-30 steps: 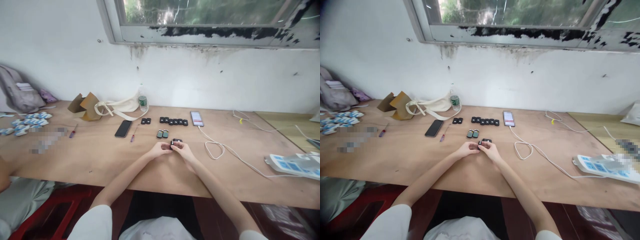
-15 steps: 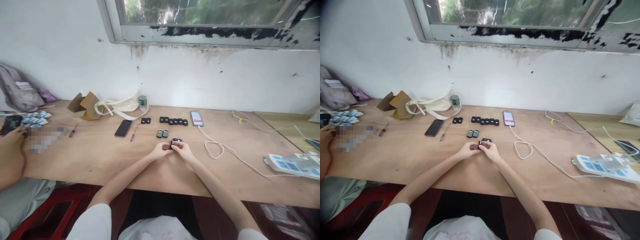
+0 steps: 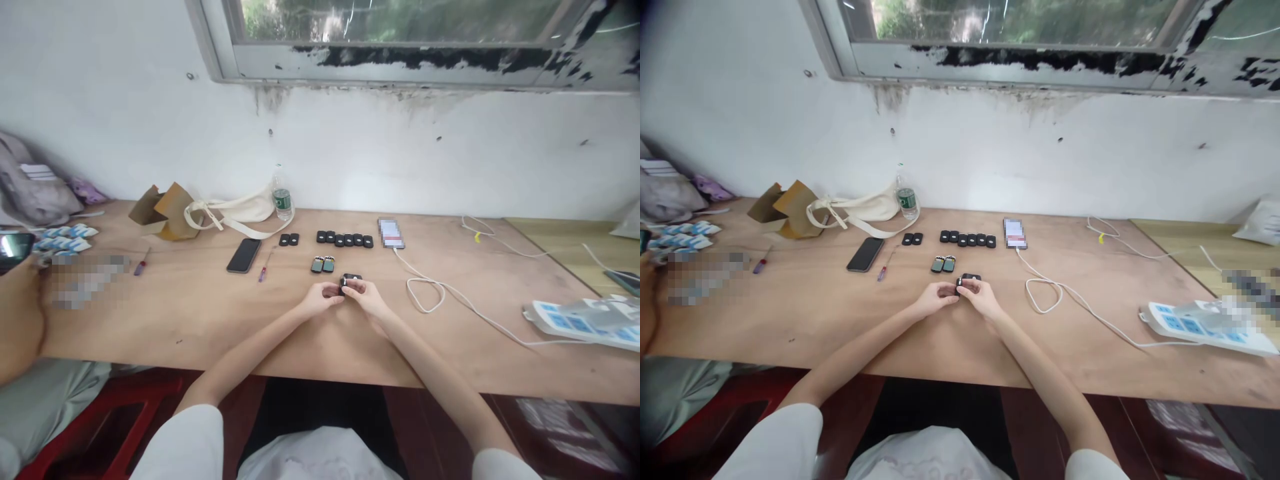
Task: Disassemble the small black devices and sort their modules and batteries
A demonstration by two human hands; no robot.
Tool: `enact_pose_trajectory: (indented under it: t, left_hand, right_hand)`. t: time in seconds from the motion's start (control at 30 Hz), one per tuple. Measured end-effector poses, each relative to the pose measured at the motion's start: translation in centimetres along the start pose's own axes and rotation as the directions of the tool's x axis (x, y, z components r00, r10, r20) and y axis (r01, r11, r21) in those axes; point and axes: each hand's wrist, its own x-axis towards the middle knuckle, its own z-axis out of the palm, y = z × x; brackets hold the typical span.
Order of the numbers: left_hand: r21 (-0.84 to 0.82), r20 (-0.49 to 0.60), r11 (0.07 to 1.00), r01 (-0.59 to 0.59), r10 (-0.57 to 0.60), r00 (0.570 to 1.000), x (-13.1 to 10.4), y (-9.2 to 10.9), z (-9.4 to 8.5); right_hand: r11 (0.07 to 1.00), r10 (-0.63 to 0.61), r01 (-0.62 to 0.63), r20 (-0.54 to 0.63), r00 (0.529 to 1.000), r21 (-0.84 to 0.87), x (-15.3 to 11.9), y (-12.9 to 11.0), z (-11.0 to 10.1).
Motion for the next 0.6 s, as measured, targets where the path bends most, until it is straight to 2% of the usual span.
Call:
enact_pose_trajectory:
  t: [0.23, 0.43, 0.6]
  left_hand:
    - [-0.011, 0.020, 1.000, 0.004, -0.004, 1.000, 0.0, 0.0, -0.1]
    - [0.028, -0.074, 1.000, 0.001, 0.001, 0.997, 0.0, 0.0, 0.6]
    - [-0.003, -0.118, 1.000, -0.022, 0.021, 0.993, -0.1, -0.1, 1.0]
  right_hand:
    - [1.000, 0.028, -0.028, 0.007, 1.000, 0.013, -0.3, -0.3, 0.1]
    - [1.000, 0.012, -0.014, -0.093, 0.996, -0.016, 0.2, 0.6, 0.4]
    - [1.000, -0.016, 0.016, -0.076, 0.997, -0.003, 0.2, 0.5, 0.3]
